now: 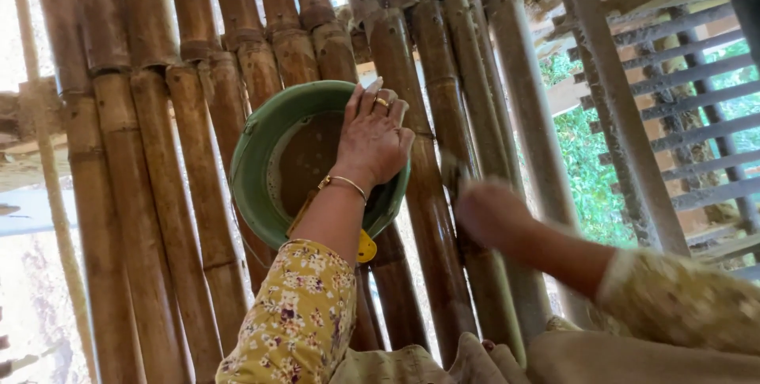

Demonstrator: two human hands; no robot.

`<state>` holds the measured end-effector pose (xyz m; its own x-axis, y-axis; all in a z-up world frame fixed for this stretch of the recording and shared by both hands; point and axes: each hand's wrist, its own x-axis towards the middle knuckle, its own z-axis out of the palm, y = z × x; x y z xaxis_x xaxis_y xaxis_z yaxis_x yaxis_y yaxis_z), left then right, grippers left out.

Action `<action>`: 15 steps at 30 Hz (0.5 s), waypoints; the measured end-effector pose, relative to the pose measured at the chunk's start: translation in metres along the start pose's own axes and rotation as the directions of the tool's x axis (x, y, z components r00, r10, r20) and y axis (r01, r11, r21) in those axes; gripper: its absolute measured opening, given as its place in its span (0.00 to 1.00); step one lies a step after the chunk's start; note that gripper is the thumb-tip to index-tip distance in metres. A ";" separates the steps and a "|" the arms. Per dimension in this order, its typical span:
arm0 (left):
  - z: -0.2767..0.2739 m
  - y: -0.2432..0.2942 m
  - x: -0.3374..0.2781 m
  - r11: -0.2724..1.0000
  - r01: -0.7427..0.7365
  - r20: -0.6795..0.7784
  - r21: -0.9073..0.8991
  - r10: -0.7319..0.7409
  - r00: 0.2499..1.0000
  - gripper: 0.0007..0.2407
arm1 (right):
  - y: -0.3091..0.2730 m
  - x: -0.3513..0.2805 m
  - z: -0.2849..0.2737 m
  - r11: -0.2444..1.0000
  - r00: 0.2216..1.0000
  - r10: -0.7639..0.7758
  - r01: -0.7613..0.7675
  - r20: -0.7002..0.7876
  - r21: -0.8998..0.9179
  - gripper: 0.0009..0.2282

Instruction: The person scrubs a bamboo wall with a brush and a bucket of water, then uses a knife to scrape the bamboo surface. The person holds the bucket with one hand while scrubbing and scraping with the other.

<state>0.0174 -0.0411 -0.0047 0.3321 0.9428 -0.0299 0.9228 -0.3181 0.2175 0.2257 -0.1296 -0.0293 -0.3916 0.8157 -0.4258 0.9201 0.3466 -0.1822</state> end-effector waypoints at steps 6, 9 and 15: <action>0.004 0.001 0.001 0.999 -0.007 -0.056 0.032 0.009 0.998 0.16 | 0.001 -0.012 -0.072 0.922 0.986 -0.162 0.140 -0.032 -0.360 0.11; 0.008 -0.002 -0.002 0.999 -0.017 -0.026 0.034 0.018 1.000 0.17 | 0.045 0.041 -0.032 0.631 0.957 -0.284 0.141 -0.058 -0.763 0.08; -0.001 -0.001 0.000 1.000 -0.011 0.036 0.020 0.010 0.999 0.17 | -0.013 -0.076 0.027 0.880 0.947 -0.321 0.293 -0.013 -0.373 0.09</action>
<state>0.0166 -0.0406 -0.0038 0.3480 0.9354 -0.0624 0.9228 -0.3300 0.1987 0.2433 -0.2089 -0.0185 -0.6660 0.6674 -0.3331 0.6957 0.7169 0.0455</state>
